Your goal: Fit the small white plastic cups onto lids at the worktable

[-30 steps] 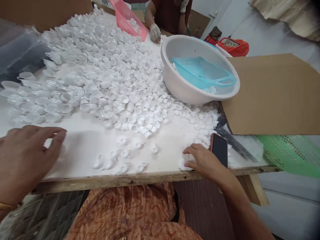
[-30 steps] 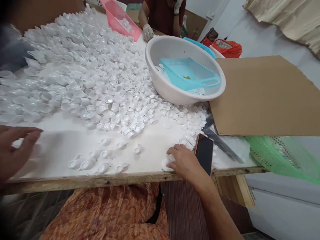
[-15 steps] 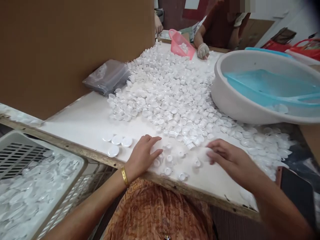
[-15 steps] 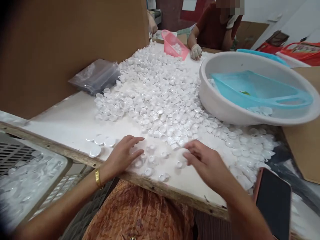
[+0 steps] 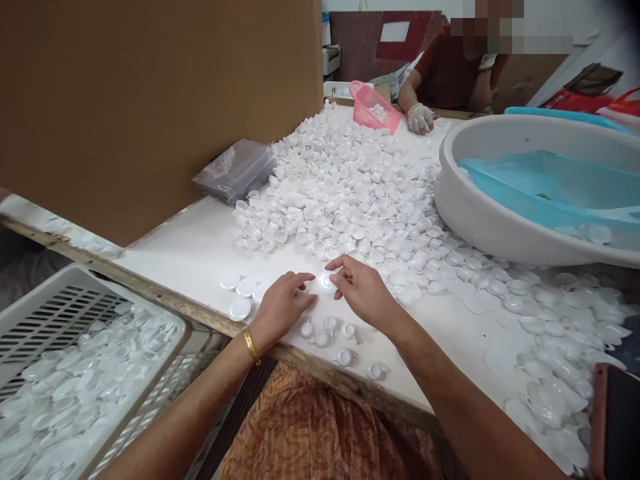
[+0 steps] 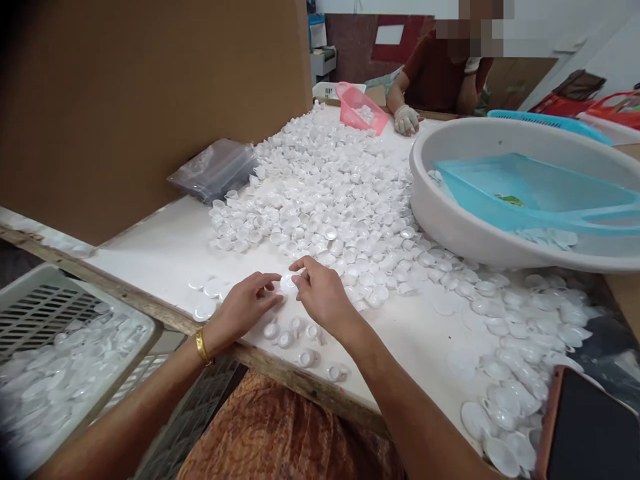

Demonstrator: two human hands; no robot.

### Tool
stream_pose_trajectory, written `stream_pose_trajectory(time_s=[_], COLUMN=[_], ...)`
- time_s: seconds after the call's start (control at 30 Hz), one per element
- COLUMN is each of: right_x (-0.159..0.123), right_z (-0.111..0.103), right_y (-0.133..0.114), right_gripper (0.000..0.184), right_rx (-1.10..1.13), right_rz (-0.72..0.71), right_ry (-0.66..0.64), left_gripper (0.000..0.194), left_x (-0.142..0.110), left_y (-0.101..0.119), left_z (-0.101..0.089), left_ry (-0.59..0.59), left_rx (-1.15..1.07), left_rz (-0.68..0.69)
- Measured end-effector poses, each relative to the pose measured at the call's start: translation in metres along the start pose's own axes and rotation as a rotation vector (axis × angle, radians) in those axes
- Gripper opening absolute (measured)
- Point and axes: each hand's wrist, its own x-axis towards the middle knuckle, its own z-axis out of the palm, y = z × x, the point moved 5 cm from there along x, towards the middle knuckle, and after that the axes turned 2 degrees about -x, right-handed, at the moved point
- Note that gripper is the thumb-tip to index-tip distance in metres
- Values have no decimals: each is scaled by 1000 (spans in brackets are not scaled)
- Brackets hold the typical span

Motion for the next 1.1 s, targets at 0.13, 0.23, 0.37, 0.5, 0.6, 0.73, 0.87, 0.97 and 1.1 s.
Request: stream_pose_trajectory(time_s=[0.13,0.23,0.37,0.5,0.6,0.73,0.87,0.97,1.1], right_x=[9,10,10,11,13,15,17,17,14], right_z=[14,22,34,45,48,51,53,53,53], right_y=[0,4,10,17,22,25,28,30,30], right_gripper=[17,13,14,14,11,9,10,9,7], right_rx=[-86,-81,14,95,120,149,243,215,203], right_rz=[20,53,81,148,181,200,207,212,215], right_ry=[-23,-40,-76,-93,-91,-91,-113,-104,-106], left_gripper=[25,25,25,25,24,21,17,18,22], left_x=[-9,-9,-7,-10,-8,-1,2,2,5], left_y=[-10,-28,-45,-32,-15,-9,-12,-14,-17], left_z=[-13,-14,-25,-30,-14,4,9,7,7], left_ry=[190,140,146,178,71,2,-28,-37,-51], left_rx=[148,236,255,132,-60,-171,-278,-335,-427], left_rz=[122,126,93,56,-16,-166,-240,-281,-312])
